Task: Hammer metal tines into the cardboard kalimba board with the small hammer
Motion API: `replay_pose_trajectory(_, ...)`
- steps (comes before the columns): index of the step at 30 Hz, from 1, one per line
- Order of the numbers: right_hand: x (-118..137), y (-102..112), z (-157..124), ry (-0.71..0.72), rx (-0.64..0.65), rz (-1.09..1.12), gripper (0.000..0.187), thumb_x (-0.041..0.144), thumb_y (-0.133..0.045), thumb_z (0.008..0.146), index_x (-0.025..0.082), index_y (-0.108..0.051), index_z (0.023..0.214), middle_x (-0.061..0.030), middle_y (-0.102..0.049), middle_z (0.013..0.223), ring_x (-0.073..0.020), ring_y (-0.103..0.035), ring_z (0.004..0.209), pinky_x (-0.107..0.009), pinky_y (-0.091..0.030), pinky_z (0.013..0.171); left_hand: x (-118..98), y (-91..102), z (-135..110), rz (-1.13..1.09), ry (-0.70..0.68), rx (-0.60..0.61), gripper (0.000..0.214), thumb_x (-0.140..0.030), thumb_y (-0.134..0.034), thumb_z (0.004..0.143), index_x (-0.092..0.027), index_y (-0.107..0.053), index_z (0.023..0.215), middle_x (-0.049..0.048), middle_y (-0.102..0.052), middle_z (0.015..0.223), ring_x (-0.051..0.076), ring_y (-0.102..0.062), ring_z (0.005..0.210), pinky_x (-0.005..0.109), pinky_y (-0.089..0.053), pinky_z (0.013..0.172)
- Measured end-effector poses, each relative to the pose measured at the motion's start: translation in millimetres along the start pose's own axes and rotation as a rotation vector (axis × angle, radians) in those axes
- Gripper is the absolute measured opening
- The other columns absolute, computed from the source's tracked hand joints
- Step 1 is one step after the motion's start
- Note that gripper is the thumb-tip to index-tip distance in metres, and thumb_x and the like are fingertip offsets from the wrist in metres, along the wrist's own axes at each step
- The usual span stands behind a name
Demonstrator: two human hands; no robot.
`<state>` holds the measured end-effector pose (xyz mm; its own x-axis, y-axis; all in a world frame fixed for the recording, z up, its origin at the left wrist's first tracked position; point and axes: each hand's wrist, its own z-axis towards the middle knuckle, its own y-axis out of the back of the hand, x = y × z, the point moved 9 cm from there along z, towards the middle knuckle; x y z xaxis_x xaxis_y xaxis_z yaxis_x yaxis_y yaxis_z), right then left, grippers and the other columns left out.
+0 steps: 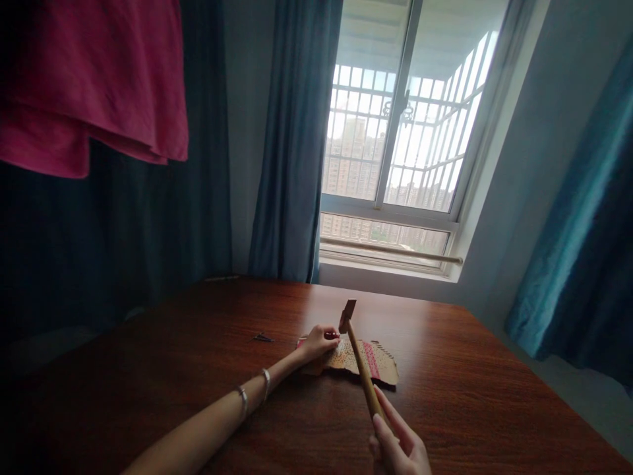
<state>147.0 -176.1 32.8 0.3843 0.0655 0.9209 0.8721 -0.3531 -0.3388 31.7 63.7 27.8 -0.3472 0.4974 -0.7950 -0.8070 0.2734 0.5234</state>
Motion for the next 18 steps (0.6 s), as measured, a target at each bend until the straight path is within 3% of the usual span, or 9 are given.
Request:
replay_pose_trajectory(5,1.3,1.7,-2.7,-0.016,-0.016,-0.006,0.092,0.048,-0.075,0.054,0.01,-0.039,0.13,0.009,-0.038,0.041,-0.0008,-0.034,0.033,-0.009,-0.015,0.033,0.1,-0.8,0.1,-0.008,-0.01,-0.001,0.022,-0.031,-0.055,0.069,-0.013,-0.065,0.076,0.0037,-0.066,0.075,0.015,-0.059,0.073,0.022,-0.042,0.065)
replay_pose_trajectory(12,8.8,-8.8,-3.7,0.004,0.03,0.002,0.083,0.051,-0.07,0.06,0.016,-0.041,0.129,0.0078,-0.042,0.043,0.0016,-0.024,0.029,-0.009,-0.006,0.031,0.3,-1.4,0.2,-0.022,-0.029,-0.003,0.021,-0.03,-0.055,0.069,-0.012,-0.064,0.076,0.0038,-0.066,0.074,0.015,-0.059,0.072,0.022,-0.042,0.064)
replay_pose_trajectory(18,6.2,-7.7,-2.4,-0.001,0.01,0.002,0.084,0.049,-0.074,0.055,0.012,-0.045,0.125,0.0076,-0.041,0.041,0.0008,-0.027,0.03,-0.01,-0.008,0.032,-3.6,0.6,-2.0,-0.008,-0.011,0.014,0.019,-0.029,-0.055,0.069,-0.014,-0.064,0.076,0.0021,-0.066,0.075,0.014,-0.059,0.072,0.021,-0.043,0.065)
